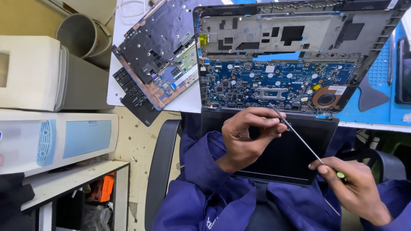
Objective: Disassembling a laptop to remove the motherboard, involving unscrewing and cable disconnection.
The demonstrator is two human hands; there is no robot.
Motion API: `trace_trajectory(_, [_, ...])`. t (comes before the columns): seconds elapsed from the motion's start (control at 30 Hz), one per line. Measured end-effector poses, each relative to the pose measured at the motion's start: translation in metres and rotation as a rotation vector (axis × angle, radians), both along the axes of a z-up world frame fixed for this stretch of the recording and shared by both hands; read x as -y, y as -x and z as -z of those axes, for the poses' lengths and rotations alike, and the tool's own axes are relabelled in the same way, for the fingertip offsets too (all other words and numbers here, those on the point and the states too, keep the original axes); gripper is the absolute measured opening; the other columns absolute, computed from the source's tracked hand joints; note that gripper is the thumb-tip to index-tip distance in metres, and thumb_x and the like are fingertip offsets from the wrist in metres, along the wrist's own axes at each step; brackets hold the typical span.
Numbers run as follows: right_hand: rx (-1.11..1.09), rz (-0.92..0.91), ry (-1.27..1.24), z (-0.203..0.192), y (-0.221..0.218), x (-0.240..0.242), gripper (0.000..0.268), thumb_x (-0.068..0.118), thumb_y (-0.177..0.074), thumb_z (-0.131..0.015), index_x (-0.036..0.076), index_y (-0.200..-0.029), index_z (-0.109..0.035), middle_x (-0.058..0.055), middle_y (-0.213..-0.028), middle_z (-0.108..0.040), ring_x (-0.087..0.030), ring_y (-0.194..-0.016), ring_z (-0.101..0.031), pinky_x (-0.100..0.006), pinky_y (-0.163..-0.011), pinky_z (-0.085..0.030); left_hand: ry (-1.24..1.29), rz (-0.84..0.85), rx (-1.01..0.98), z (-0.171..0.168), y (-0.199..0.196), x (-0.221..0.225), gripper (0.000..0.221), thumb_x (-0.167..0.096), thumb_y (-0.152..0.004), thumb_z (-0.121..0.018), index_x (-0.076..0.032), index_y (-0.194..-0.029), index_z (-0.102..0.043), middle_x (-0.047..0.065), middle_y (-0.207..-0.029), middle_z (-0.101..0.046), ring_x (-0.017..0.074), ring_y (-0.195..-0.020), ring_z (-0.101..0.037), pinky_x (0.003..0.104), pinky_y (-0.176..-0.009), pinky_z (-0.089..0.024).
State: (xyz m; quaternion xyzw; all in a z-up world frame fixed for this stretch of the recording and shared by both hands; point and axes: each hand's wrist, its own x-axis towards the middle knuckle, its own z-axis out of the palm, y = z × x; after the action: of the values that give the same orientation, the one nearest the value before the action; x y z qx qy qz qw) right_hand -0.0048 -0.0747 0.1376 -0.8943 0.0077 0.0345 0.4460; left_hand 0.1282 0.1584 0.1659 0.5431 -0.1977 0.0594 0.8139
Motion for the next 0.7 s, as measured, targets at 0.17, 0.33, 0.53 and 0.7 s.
trace_trajectory(0.17, [0.0,0.027,0.022,-0.006,0.002,-0.001,0.027,0.028,-0.094,-0.061,0.01,-0.09,-0.081,0.001,-0.083,-0.084,-0.01,-0.062,-0.077,-0.023,-0.057,-0.055,-0.014,0.039,-0.073,0.0,0.0,-0.005,0.03,-0.002,-0.094,-0.08,-0.007,-0.116,-0.061,0.014,-0.109,-0.073,0.0251,-0.097,-0.078,0.028,-0.081,-0.069])
trace_trajectory(0.33, [0.362,0.525,-0.019,-0.026,-0.006,0.003,0.028,0.002,-0.123,-0.045,-0.019,-0.114,-0.062,-0.021,-0.071,-0.051,-0.024,-0.059,-0.05,-0.034,-0.063,-0.042,-0.064,-0.003,-0.001,-0.006,-0.013,-0.019,0.028,0.0,-0.096,-0.076,-0.007,-0.117,-0.059,0.02,-0.116,-0.073,0.0248,-0.095,-0.078,0.027,-0.084,-0.065])
trace_trajectory(0.53, [0.438,0.398,0.826,0.02,-0.021,0.068,0.018,-0.005,-0.118,-0.069,-0.008,-0.127,-0.085,-0.016,-0.1,-0.074,-0.027,-0.08,-0.063,-0.037,-0.071,-0.046,-0.204,-0.194,0.015,-0.014,-0.029,-0.043,0.015,-0.009,-0.104,-0.066,-0.007,-0.117,-0.058,0.016,-0.107,-0.073,0.027,-0.088,-0.078,0.033,-0.083,-0.069])
trace_trajectory(0.7, [0.402,0.42,1.17,0.04,-0.04,0.084,0.016,0.015,-0.116,-0.074,0.011,-0.127,-0.086,-0.003,-0.106,-0.075,-0.023,-0.09,-0.072,-0.034,-0.064,-0.045,-0.318,-0.287,0.003,-0.013,-0.039,-0.054,0.015,-0.009,-0.103,-0.066,-0.008,-0.116,-0.06,0.014,-0.11,-0.074,0.0251,-0.097,-0.077,0.031,-0.086,-0.065])
